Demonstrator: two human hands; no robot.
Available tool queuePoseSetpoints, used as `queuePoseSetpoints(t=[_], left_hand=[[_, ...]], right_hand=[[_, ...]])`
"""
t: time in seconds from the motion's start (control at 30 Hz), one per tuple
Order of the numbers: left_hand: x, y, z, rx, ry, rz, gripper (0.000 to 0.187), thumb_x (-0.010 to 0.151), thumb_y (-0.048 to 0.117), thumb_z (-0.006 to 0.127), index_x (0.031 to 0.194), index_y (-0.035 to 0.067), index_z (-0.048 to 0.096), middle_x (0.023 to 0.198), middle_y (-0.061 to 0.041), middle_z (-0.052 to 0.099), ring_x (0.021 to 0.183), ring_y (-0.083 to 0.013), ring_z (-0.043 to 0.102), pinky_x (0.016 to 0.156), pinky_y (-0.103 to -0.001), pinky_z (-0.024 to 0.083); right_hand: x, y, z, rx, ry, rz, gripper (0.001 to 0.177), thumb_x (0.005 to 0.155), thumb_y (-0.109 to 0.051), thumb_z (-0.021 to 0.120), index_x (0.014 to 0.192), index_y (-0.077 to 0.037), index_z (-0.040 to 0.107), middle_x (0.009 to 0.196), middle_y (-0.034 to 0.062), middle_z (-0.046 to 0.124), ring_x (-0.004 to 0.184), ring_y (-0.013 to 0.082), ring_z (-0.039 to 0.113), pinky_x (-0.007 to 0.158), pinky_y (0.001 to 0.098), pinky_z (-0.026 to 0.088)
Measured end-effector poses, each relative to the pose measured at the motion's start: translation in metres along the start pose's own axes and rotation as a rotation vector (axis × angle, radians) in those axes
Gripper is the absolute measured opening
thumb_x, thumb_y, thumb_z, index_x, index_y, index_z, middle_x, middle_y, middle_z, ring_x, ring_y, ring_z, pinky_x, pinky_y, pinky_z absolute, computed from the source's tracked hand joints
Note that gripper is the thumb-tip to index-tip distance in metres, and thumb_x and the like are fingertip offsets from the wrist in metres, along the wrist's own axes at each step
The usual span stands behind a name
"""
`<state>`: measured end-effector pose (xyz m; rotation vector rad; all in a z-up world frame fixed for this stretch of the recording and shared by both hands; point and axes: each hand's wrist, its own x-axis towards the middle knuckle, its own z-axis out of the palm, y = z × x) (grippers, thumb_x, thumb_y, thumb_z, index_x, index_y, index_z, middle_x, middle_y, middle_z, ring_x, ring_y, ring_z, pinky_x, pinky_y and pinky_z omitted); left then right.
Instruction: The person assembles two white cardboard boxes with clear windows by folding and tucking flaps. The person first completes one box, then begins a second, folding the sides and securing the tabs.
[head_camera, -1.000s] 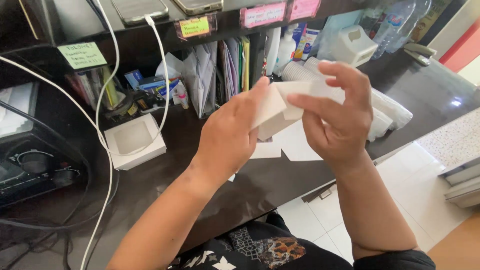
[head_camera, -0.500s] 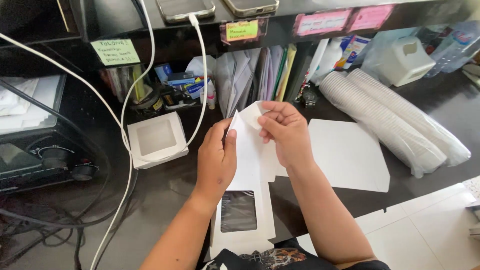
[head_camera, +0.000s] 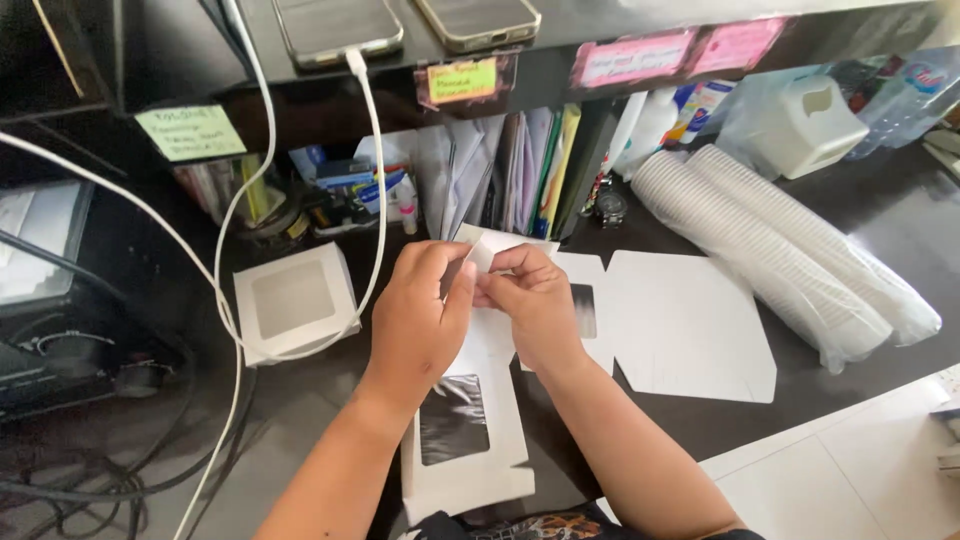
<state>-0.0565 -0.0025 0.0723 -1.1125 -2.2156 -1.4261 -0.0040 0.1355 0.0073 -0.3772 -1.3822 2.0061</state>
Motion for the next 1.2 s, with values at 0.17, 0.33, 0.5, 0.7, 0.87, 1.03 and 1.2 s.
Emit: queuePoseSetpoints(t=[0.17, 0.33, 0.5, 0.7, 0.87, 1.03, 1.2], left_hand=[[0.014, 0.026, -0.010, -0.147, 0.065, 0.067, 0.015, 0.097, 0.026, 0.064, 0.100, 0.014, 0.071, 0.100, -0.002, 0.068, 0.095, -0.0244, 0.070, 0.076, -0.033, 0.059], [0.013, 0.018, -0.016, -0.254, 0.038, 0.045, 0.012, 0.094, 0.023, 0.069, 0.092, 0.012, 0.073, 0.095, -0.004, 0.071, 0.091, -0.0258, 0.072, 0.071, -0.032, 0.060], [0.016, 0.017, -0.028, -0.235, -0.144, -0.042, 0.015, 0.094, 0.028, 0.066, 0.091, 0.016, 0.075, 0.101, -0.002, 0.073, 0.097, -0.0255, 0.073, 0.084, -0.036, 0.057], [0.018, 0.015, -0.019, -0.326, -0.213, -0.114, 0.013, 0.091, 0.025, 0.070, 0.091, 0.016, 0.079, 0.100, -0.004, 0.074, 0.098, -0.0273, 0.074, 0.088, -0.039, 0.057], [0.016, 0.015, -0.018, -0.325, -0.209, -0.127, 0.013, 0.090, 0.024, 0.072, 0.088, 0.014, 0.079, 0.098, -0.005, 0.073, 0.098, -0.0272, 0.074, 0.091, -0.041, 0.056], [0.016, 0.014, -0.016, -0.320, -0.222, -0.160, 0.013, 0.089, 0.023, 0.073, 0.084, 0.014, 0.080, 0.098, -0.004, 0.073, 0.097, -0.0259, 0.074, 0.091, -0.041, 0.056], [0.013, 0.017, -0.012, -0.343, -0.171, -0.179, 0.013, 0.087, 0.024, 0.077, 0.080, 0.015, 0.081, 0.095, -0.005, 0.074, 0.091, -0.0241, 0.076, 0.087, -0.038, 0.058]], right_hand=[[-0.017, -0.036, 0.018, 0.060, 0.029, -0.126, 0.010, 0.084, 0.012, 0.073, 0.092, 0.011, 0.067, 0.078, 0.0151, 0.068, 0.066, 0.0238, 0.076, 0.066, 0.0418, 0.070], [-0.027, -0.030, 0.018, 0.084, 0.010, -0.234, 0.010, 0.088, 0.009, 0.070, 0.098, 0.012, 0.067, 0.078, 0.0172, 0.070, 0.070, 0.0260, 0.078, 0.069, 0.0450, 0.069], [-0.014, -0.004, -0.009, 0.039, -0.035, -0.319, 0.011, 0.087, 0.010, 0.071, 0.098, 0.013, 0.070, 0.080, 0.0236, 0.075, 0.071, 0.0294, 0.078, 0.072, 0.0461, 0.069], [-0.015, -0.010, -0.011, 0.163, -0.095, -0.270, 0.011, 0.082, 0.013, 0.073, 0.092, 0.011, 0.072, 0.073, 0.0220, 0.075, 0.070, 0.0272, 0.077, 0.070, 0.0401, 0.067], [-0.014, -0.010, -0.014, 0.203, -0.104, -0.238, 0.011, 0.083, 0.013, 0.073, 0.093, 0.011, 0.072, 0.074, 0.0243, 0.075, 0.069, 0.0288, 0.078, 0.069, 0.0413, 0.066], [-0.012, -0.010, -0.018, 0.208, -0.103, -0.211, 0.009, 0.086, 0.010, 0.072, 0.094, 0.013, 0.072, 0.075, 0.0246, 0.075, 0.071, 0.0302, 0.078, 0.069, 0.0419, 0.067], [-0.011, -0.012, -0.018, 0.165, -0.115, -0.199, 0.011, 0.087, 0.007, 0.071, 0.096, 0.014, 0.073, 0.075, 0.0226, 0.076, 0.072, 0.0274, 0.079, 0.071, 0.0414, 0.067]])
